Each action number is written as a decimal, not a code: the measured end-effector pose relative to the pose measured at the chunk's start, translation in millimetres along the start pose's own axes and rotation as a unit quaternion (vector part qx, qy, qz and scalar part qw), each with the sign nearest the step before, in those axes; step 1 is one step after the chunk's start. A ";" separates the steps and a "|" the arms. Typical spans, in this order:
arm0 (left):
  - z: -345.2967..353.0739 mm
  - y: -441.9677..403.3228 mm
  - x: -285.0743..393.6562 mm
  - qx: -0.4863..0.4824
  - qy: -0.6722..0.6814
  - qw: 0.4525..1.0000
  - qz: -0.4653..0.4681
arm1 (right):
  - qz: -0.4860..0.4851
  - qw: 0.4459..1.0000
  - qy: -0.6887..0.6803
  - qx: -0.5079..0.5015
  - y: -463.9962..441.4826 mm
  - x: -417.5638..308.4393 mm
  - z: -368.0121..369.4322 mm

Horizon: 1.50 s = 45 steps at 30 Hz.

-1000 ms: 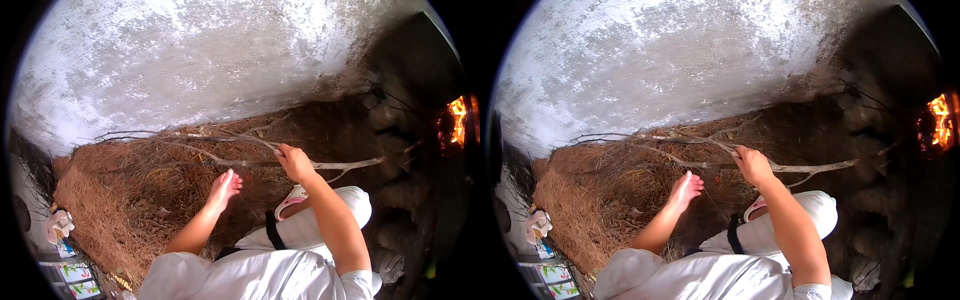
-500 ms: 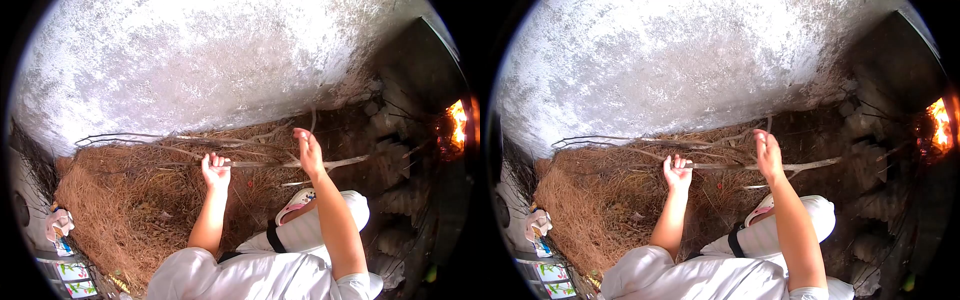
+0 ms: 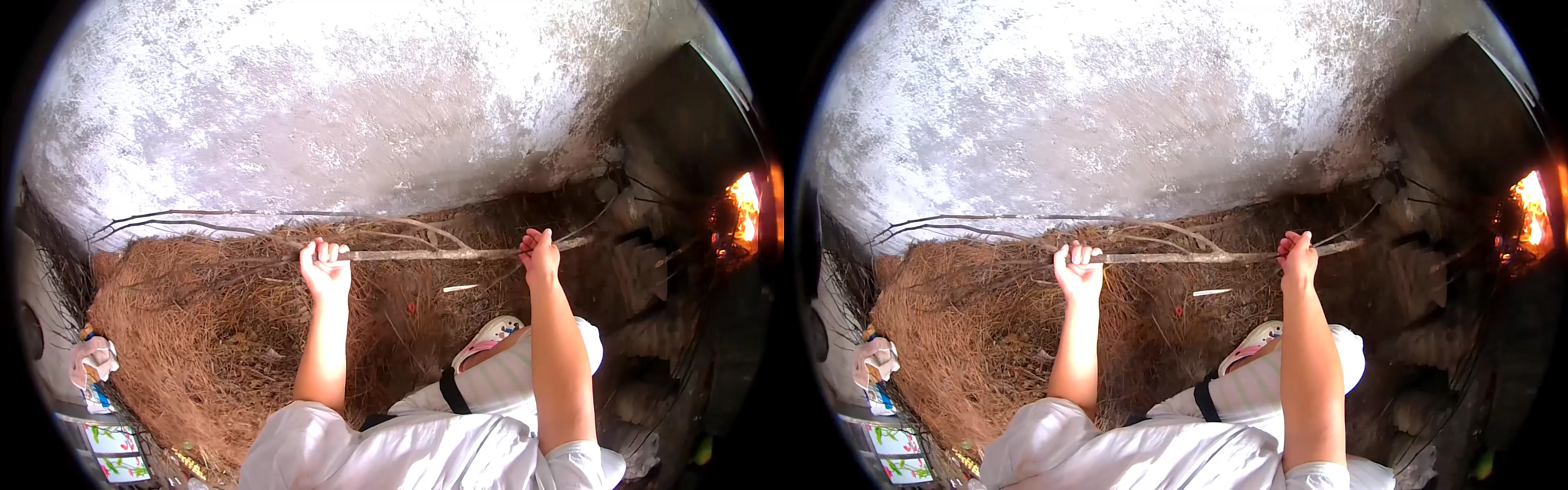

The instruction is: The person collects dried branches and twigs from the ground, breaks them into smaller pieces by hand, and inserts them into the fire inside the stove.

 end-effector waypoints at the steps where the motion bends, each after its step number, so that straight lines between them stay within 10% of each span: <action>1: 0.8 3.8 1.3 0.004 -0.008 1.000 -0.002 | 0.010 1.000 -0.014 -0.007 0.3 -2.6 1.6; 3: -1.4 11.6 1.9 -0.021 -0.021 1.000 0.004 | -0.006 0.999 -0.001 -0.036 8.1 -15.3 5.6; 5: 20.9 30.4 0.8 -0.046 -0.053 0.997 0.038 | -0.277 0.911 0.221 -0.211 29.5 -33.5 28.4; 12: 53.7 51.5 -21.8 -0.098 -0.135 0.980 0.109 | -0.269 0.802 0.236 -0.478 117.8 -19.5 81.8; 26: 232.3 61.1 -73.5 -0.299 -0.275 0.908 0.104 | -0.245 0.929 0.114 -0.251 100.9 -102.1 39.9; 29: 244.0 56.4 -105.4 -0.267 -0.247 0.924 0.120 | -0.193 0.921 0.290 -0.176 81.5 -112.4 13.2; 37: 284.0 50.2 -169.1 -0.298 -0.291 0.902 0.113 | -0.532 0.661 0.507 -0.150 136.9 -144.7 -43.3; 39: 287.4 47.1 -176.0 -0.287 -0.298 0.904 0.111 | -0.725 0.420 0.526 -0.145 125.3 -148.3 -36.4; 45: 278.3 38.0 -176.1 -0.298 -0.273 0.902 0.151 | -0.649 0.372 0.623 -0.228 51.2 -127.4 -53.2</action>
Point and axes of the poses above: each hand's wrist, its own y-axis away from the middle knuckle, its own z-axis out of the palm, x = y × z, the point moved 2 cm from there along -y, towards the middle knuckle, and after that the axes turned 3 degrees about -z, right-handed, at the moved point
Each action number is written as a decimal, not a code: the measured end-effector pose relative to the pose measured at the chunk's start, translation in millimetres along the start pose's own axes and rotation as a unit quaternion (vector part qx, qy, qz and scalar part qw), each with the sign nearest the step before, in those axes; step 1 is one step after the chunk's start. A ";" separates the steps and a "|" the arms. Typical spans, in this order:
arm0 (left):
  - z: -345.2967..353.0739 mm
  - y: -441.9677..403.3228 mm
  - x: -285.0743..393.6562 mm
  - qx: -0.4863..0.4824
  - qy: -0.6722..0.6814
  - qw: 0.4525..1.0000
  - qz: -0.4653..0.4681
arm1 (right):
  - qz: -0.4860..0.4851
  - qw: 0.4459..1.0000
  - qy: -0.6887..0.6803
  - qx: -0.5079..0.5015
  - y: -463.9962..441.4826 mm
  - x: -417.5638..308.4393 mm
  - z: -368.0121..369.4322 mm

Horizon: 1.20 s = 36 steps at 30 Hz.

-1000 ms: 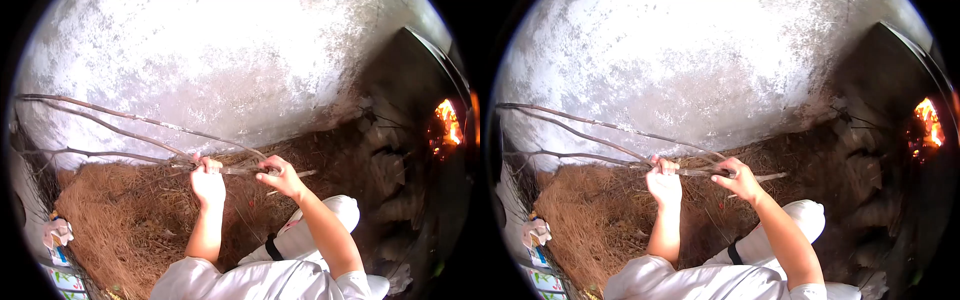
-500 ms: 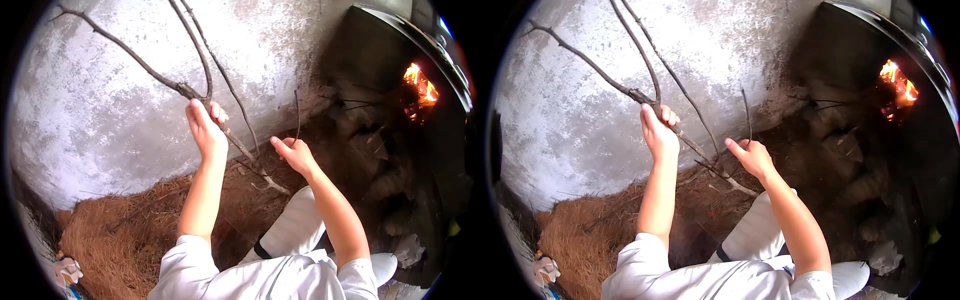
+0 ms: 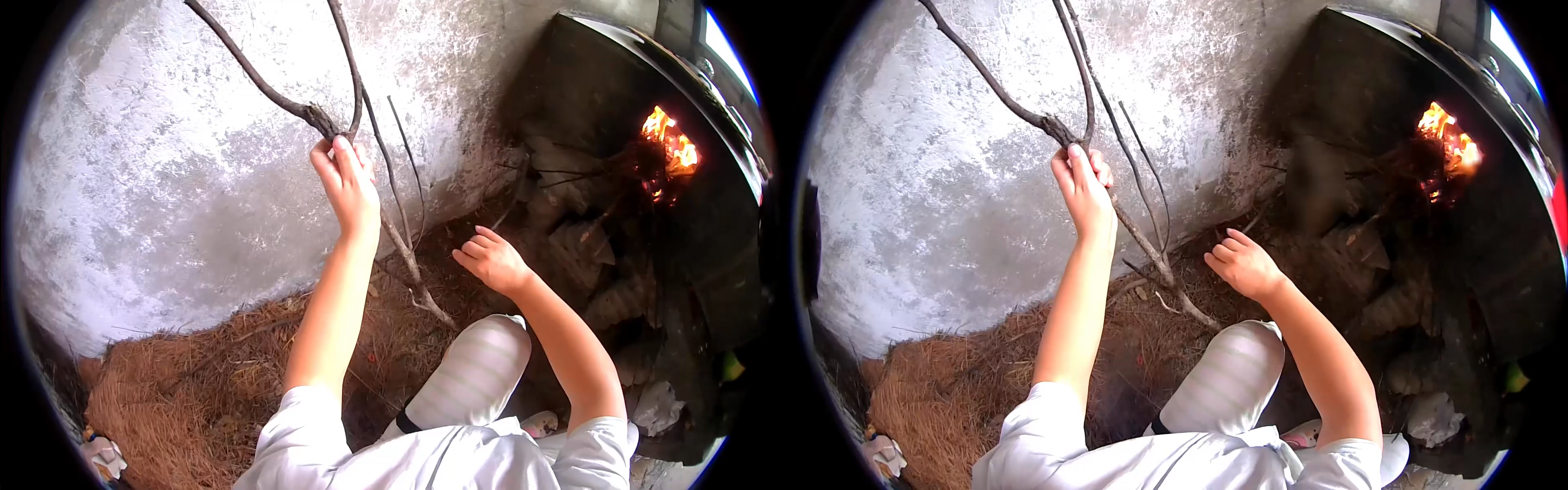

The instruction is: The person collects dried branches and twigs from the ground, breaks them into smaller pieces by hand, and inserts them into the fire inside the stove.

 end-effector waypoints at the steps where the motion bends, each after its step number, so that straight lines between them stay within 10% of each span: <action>1: -3.4 -0.8 0.9 -0.002 -0.003 1.000 0.005 | 0.022 0.999 -0.028 -0.026 5.5 3.1 10.7; 6: -15.2 -7.0 -1.3 0.029 -0.009 1.000 0.000 | 0.117 0.950 -0.290 0.011 44.6 -12.5 103.6; 10: -12.5 -4.6 -0.9 0.016 -0.009 1.000 0.003 | 0.239 0.792 -0.562 0.010 44.9 -50.4 143.1; 20: -21.4 -9.3 -1.3 0.029 -0.010 1.000 0.000 | 0.363 0.653 -0.656 -0.108 42.6 -39.2 151.6; 30: -4.6 5.5 14.0 0.014 0.045 0.998 -0.028 | 0.213 0.780 -0.502 0.305 -88.0 40.5 -58.6; 36: -5.8 23.3 26.7 0.009 0.025 0.998 -0.048 | 0.234 0.773 -0.547 0.221 -155.4 29.3 -72.5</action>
Point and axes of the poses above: each hand's wrist, its own y-axis away from the middle knuckle, its own z-axis out of the palm, x = y × z, the point moved 2 cm from there along -y, towards the middle knuckle, and after that the axes turned 3 degrees about -z, right-handed, at the moved point
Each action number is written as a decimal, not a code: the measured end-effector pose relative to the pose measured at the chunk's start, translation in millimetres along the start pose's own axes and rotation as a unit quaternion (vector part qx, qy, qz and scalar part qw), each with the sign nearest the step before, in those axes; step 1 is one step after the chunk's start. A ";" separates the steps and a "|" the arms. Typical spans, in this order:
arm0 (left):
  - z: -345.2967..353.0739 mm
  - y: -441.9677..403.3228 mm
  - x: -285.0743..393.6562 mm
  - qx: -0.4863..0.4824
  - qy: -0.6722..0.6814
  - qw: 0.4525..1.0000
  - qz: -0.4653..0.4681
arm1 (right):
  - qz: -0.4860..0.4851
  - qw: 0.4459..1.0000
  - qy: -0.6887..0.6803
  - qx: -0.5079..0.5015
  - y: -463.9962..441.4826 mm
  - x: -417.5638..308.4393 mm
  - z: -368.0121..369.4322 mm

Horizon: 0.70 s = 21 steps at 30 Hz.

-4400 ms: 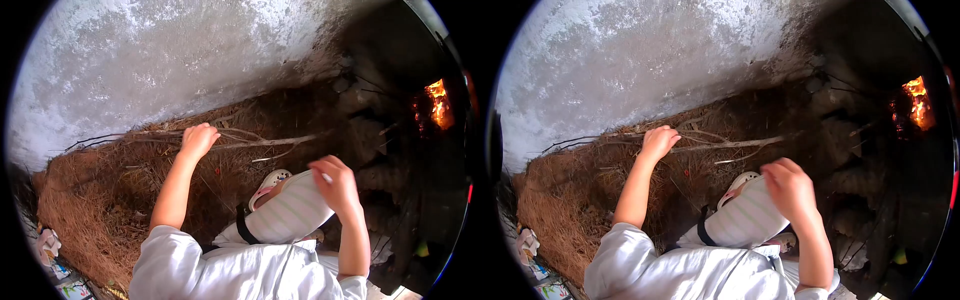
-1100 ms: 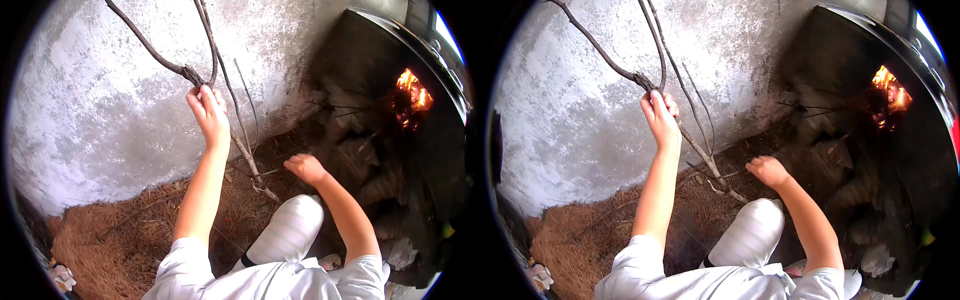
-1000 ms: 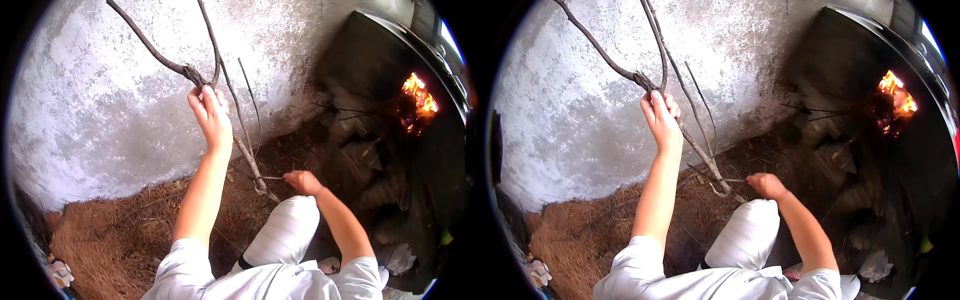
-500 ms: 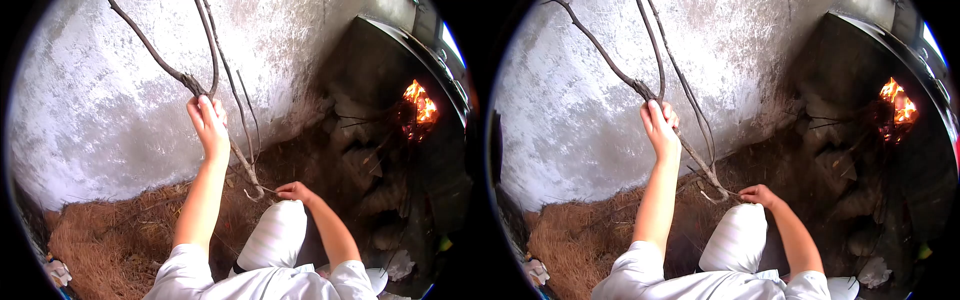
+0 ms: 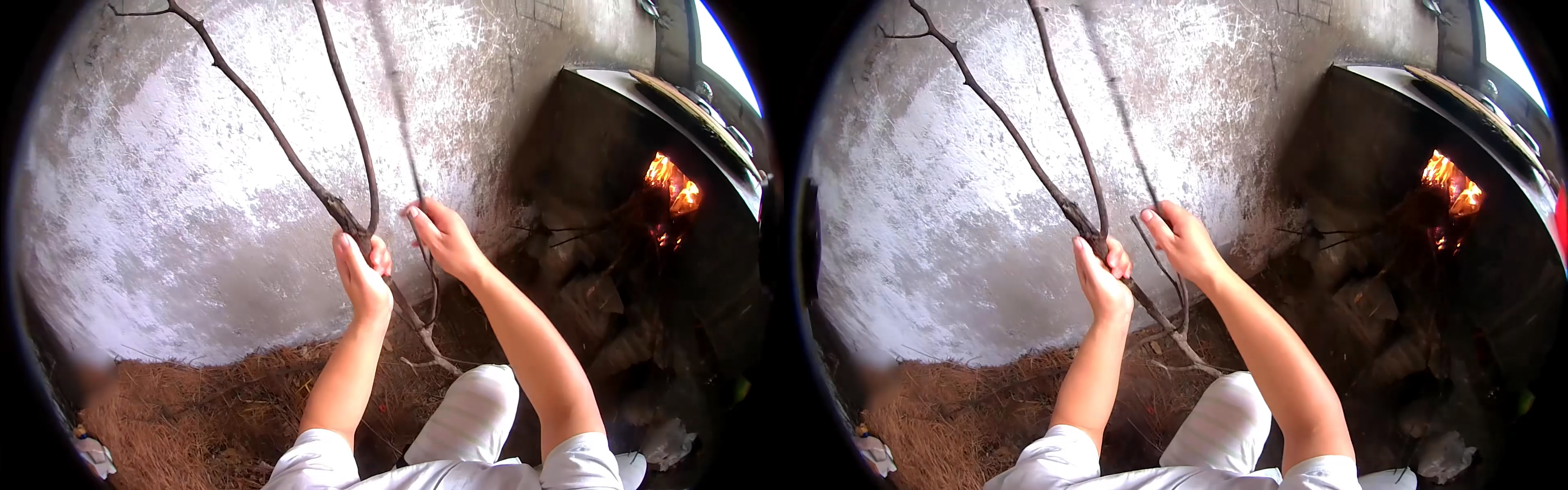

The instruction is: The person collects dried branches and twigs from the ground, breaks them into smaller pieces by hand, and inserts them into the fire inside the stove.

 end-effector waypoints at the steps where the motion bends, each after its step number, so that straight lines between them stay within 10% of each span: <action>1: 4.9 6.0 8.3 0.016 -0.011 1.000 0.006 | -0.003 1.000 0.000 0.000 -0.3 0.9 1.2; 7: -18.7 14.9 16.4 0.065 0.010 0.997 0.033 | -0.032 0.964 -0.168 0.202 20.7 13.5 -9.3; 21: -179.9 38.1 46.4 0.214 0.014 0.973 0.079 | 0.079 0.931 -0.315 0.168 66.2 83.3 44.0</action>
Point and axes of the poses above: each hand's wrist, its own y-axis away from the middle knuckle, its own z-axis out of the palm, x = y × z, the point moved 2 cm from there along -y, towards the middle knuckle, and after that the axes turned 3 degrees about -z, right-handed, at the moved point
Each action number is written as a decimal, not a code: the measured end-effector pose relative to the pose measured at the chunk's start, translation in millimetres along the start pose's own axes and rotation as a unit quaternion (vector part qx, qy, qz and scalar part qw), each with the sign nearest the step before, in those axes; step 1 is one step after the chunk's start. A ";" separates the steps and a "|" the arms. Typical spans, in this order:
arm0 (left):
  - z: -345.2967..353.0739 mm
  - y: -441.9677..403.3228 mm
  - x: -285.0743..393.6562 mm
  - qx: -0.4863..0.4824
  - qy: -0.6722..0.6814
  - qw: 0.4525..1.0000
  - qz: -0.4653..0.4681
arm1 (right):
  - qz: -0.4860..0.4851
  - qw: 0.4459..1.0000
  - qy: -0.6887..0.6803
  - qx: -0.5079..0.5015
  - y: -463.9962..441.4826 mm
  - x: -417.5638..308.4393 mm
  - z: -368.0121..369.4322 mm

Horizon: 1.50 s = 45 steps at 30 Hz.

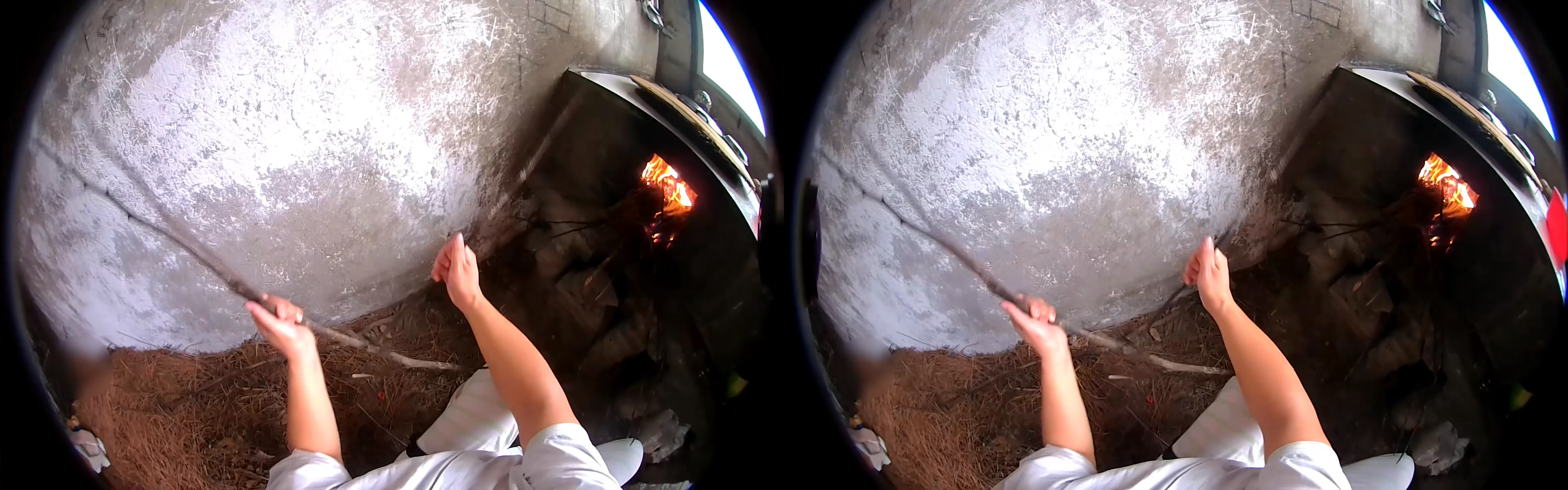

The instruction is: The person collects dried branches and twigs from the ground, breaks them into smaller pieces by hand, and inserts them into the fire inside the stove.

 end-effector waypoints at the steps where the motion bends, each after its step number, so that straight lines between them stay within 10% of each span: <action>1: -15.7 -1.8 -3.9 0.004 0.011 1.000 -0.018 | 0.030 0.999 -0.021 0.040 2.4 8.4 -7.4; 6: -62.7 19.4 -47.9 0.177 0.036 0.972 -0.153 | 0.078 0.986 0.091 -0.113 14.9 20.5 12.0; 19: -222.8 13.8 -83.0 0.336 0.240 0.888 -0.200 | 0.033 0.996 0.027 -0.075 12.6 5.9 7.9; 28: -196.4 37.7 -106.1 0.369 0.205 0.874 -0.240 | 0.000 0.965 0.225 -0.135 24.2 2.8 9.7; 37: -111.3 47.8 -84.9 0.254 0.153 0.927 -0.230 | -0.027 0.899 0.436 0.038 23.0 -69.3 39.1; 41: -92.3 43.6 -54.9 0.195 0.159 0.945 -0.211 | -0.410 0.627 0.657 0.085 22.3 -137.1 31.8; 43: -84.2 41.9 -41.4 0.133 0.145 0.962 -0.188 | -0.537 0.464 0.703 -0.043 26.4 -162.6 41.0; 45: -80.7 37.9 -31.7 0.105 0.143 0.968 -0.177 | -0.533 0.426 0.725 -0.097 33.2 -173.4 51.1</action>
Point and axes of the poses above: each hand's wrist, its own y-axis away from the middle knuckle, its own z-axis out of the palm, x = y × z, the point moved 2 cm from there along -y, towards the middle knuckle, and after that the axes turned 3 degrees about -z, right-handed, at the moved point
